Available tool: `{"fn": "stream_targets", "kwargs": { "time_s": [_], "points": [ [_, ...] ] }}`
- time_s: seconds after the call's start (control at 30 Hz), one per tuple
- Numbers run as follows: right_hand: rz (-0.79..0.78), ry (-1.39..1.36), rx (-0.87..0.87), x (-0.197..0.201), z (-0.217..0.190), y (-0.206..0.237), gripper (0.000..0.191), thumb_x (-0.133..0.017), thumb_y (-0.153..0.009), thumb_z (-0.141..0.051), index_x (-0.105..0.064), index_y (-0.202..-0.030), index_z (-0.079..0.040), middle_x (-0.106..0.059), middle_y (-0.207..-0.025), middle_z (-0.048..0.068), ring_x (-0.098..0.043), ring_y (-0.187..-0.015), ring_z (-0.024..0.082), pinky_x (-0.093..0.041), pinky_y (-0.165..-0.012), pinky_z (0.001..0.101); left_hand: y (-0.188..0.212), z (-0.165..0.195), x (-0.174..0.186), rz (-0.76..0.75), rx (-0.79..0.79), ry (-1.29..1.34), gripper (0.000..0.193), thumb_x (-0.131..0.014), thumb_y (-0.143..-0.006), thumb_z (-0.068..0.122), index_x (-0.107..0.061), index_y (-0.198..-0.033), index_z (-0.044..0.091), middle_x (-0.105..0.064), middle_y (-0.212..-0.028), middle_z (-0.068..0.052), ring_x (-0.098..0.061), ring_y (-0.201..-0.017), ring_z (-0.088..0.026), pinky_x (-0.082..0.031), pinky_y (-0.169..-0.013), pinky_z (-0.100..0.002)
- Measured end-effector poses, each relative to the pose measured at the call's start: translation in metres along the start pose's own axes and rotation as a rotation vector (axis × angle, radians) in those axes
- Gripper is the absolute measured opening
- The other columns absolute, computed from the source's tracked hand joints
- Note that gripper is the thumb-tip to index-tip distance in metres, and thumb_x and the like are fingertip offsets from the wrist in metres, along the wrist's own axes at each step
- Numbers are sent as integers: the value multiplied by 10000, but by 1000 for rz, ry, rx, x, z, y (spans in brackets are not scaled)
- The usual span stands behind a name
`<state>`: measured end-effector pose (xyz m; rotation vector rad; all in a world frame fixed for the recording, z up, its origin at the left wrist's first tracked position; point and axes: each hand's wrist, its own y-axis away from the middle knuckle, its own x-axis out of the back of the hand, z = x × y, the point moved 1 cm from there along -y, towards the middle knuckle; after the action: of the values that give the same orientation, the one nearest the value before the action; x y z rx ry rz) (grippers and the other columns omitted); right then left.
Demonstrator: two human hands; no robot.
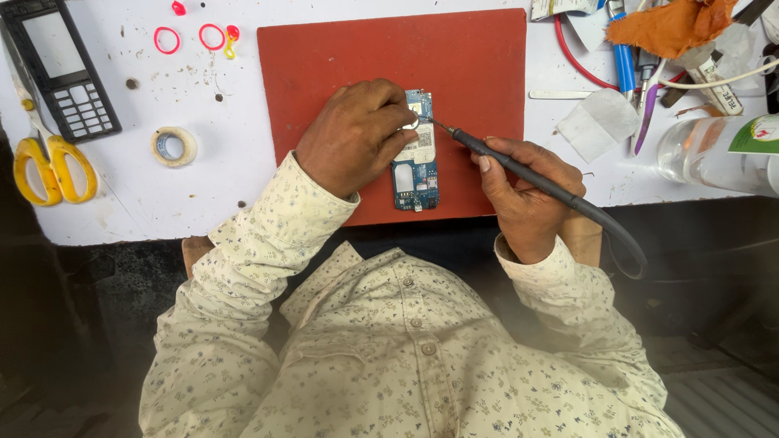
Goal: The person repairs a disassembled mobile phone at a workbench. They hold the phone's mainboard and use a soldering iron to work on the board, reposition small components and the camera module, and turn the board over to solder different sides.
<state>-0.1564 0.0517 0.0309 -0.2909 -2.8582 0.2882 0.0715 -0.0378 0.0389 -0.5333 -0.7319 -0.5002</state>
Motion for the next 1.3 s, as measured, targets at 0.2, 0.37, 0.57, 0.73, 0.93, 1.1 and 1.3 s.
{"fn": "stream_targets", "kwargs": {
  "time_s": [0.2,0.37,0.57,0.73,0.93,1.1,1.3],
  "points": [
    [1,17,17,0,1,0,159,-747,-982,52,-691,-1123,99,-753,-1018,200,-773,-948,229,-648,-846,273,0,0,0,2,-4,3,174,-829,-889,128,-720,-975,22,-646,-1009,-65,-654,-931,-219,-532,-884,-405],
    [-2,-5,20,0,3,-1,158,-744,-990,46,-693,-1131,97,-755,-1021,202,-776,-957,232,-660,-858,285,0,0,-1,2,-2,-3,175,-830,-887,129,-719,-968,22,-645,-1007,-68,-654,-925,-219,-532,-889,-408],
    [-15,7,35,0,3,-1,162,-748,-988,42,-692,-1128,101,-752,-1018,204,-773,-952,234,-657,-852,286,0,-1,-2,14,-12,-13,178,-830,-882,132,-716,-965,24,-646,-1011,-66,-655,-934,-221,-535,-892,-408],
    [-12,15,29,1,3,-2,157,-750,-987,37,-697,-1121,98,-755,-1015,200,-773,-947,231,-650,-842,277,0,-1,-2,0,1,-2,162,-829,-890,128,-720,-956,27,-650,-1005,-64,-657,-919,-215,-536,-875,-402],
    [-8,24,28,1,2,-2,156,-751,-981,34,-697,-1114,96,-756,-1004,196,-775,-935,227,-649,-828,271,-1,-1,-3,4,-3,-4,162,-826,-891,130,-722,-957,25,-651,-1003,-64,-659,-915,-212,-538,-876,-399],
    [-8,12,26,1,2,-1,154,-749,-989,35,-696,-1120,95,-756,-1012,195,-774,-945,227,-654,-850,278,0,-1,-2,-6,5,-5,163,-828,-889,131,-723,-952,24,-651,-996,-67,-658,-910,-215,-538,-868,-401],
    [1,-69,1,1,8,2,166,-725,-1006,59,-675,-1157,108,-745,-1045,211,-765,-973,234,-654,-881,291,0,-1,-1,-2,2,-9,169,-825,-889,131,-718,-961,21,-653,-1007,-65,-659,-915,-213,-537,-885,-405]
  ]
}}
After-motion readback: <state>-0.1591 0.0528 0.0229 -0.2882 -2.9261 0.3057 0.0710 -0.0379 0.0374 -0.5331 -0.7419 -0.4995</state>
